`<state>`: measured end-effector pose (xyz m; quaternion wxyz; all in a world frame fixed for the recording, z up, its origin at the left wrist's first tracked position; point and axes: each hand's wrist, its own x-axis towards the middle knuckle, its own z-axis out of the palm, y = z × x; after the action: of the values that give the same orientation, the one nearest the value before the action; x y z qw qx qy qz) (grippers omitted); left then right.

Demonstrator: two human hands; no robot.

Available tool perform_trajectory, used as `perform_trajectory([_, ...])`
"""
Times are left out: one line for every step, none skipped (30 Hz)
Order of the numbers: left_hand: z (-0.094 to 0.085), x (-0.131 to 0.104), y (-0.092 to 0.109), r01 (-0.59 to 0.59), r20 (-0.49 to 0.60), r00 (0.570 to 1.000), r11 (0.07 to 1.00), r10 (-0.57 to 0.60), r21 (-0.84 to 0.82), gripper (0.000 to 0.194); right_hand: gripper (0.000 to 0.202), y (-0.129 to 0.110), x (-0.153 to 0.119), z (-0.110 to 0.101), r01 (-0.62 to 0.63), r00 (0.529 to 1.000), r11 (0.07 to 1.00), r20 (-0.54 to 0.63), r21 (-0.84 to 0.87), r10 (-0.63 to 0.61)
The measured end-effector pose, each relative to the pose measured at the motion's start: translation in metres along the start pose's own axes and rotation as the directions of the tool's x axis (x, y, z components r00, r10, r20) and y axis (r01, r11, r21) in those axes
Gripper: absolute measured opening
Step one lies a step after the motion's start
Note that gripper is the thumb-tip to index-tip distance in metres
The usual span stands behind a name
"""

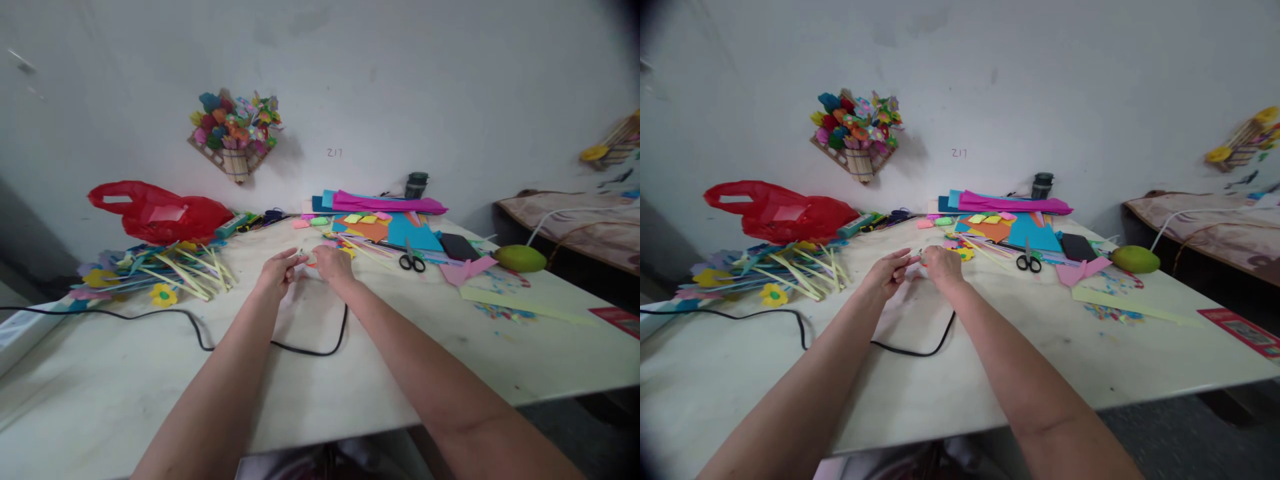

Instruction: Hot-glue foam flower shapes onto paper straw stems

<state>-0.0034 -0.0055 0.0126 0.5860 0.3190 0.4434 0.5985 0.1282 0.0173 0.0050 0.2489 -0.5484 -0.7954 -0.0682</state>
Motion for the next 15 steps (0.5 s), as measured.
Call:
perform_trajectory([-0.0003,0.0,0.0001,-0.005,-0.002,1.0,1.0,0.005,0.004,0.041,0.031,0.0009,0.0006,-0.0001,-0.012,1.0,0.999,-0.006,0.035,0.013])
perform_trajectory([-0.0007,0.0001,0.0002,-0.011,-0.005,1.0,1.0,0.011,0.007,0.04,0.031,0.0017,0.001,-0.0002,-0.02,1.0,0.997,-0.012,0.073,0.021])
perform_trajectory([-0.0011,0.0004,0.0002,-0.019,-0.008,1.0,1.0,0.019,0.008,0.039,0.03,0.0022,0.0012,-0.0002,-0.025,0.999,0.993,-0.018,0.113,0.027])
perform_trajectory([-0.0017,0.0009,-0.0001,-0.028,-0.011,1.0,1.0,0.028,0.008,0.037,0.029,0.0027,0.0013,0.0,-0.028,0.999,0.988,-0.023,0.153,0.032])
perform_trajectory([-0.0024,0.0017,-0.0006,-0.036,-0.012,0.999,0.999,0.036,0.007,0.036,0.028,0.0029,0.0013,0.0003,-0.028,0.999,0.981,-0.028,0.19,0.034])
perform_trajectory([-0.0032,0.0027,-0.0012,-0.045,-0.013,0.999,0.999,0.045,0.006,0.035,0.028,0.0031,0.0013,0.0008,-0.027,0.999,0.975,-0.032,0.222,0.035])
perform_trajectory([-0.004,0.0038,-0.0018,-0.054,-0.013,0.998,0.999,0.054,0.007,0.033,0.028,0.0032,0.0013,0.0013,-0.026,0.999,0.968,-0.036,0.248,0.036])
perform_trajectory([-0.0048,0.0049,-0.0024,-0.062,-0.014,0.998,0.998,0.062,0.009,0.033,0.027,0.0032,0.0015,0.0019,-0.031,0.998,0.963,-0.037,0.269,0.042])
perform_trajectory([-0.0054,0.0058,-0.0028,-0.068,-0.015,0.998,0.998,0.069,0.011,0.032,0.027,0.0032,0.0017,0.0026,-0.041,0.998,0.957,-0.037,0.287,0.054])
perform_trajectory([-0.0058,0.0064,-0.003,-0.073,-0.02,0.997,0.997,0.074,0.013,0.032,0.026,0.0031,0.002,0.0032,-0.053,0.997,0.952,-0.037,0.301,0.067])
perform_trajectory([-0.0059,0.0067,-0.0029,-0.077,-0.026,0.997,0.997,0.077,0.013,0.032,0.025,0.0031,0.0024,0.0039,-0.064,0.996,0.947,-0.037,0.314,0.079])
perform_trajectory([-0.0058,0.0067,-0.0026,-0.078,-0.031,0.996,0.997,0.079,0.011,0.031,0.025,0.0031,0.0027,0.0046,-0.072,0.995,0.942,-0.037,0.327,0.089])
perform_trajectory([-0.0055,0.0063,-0.0021,-0.079,-0.034,0.996,0.997,0.079,0.007,0.031,0.024,0.0031,0.0029,0.0051,-0.077,0.995,0.938,-0.039,0.338,0.096])
perform_trajectory([-0.0052,0.0058,-0.0016,-0.08,-0.032,0.996,0.997,0.08,0.0,0.03,0.024,0.0032,0.0029,0.0054,-0.078,0.994,0.934,-0.046,0.35,0.1])
perform_trajectory([-0.0049,0.0052,-0.0011,-0.083,-0.024,0.996,0.996,0.083,-0.008,0.029,0.024,0.0034,0.0027,0.0054,-0.071,0.993,0.929,-0.057,0.364,0.099])
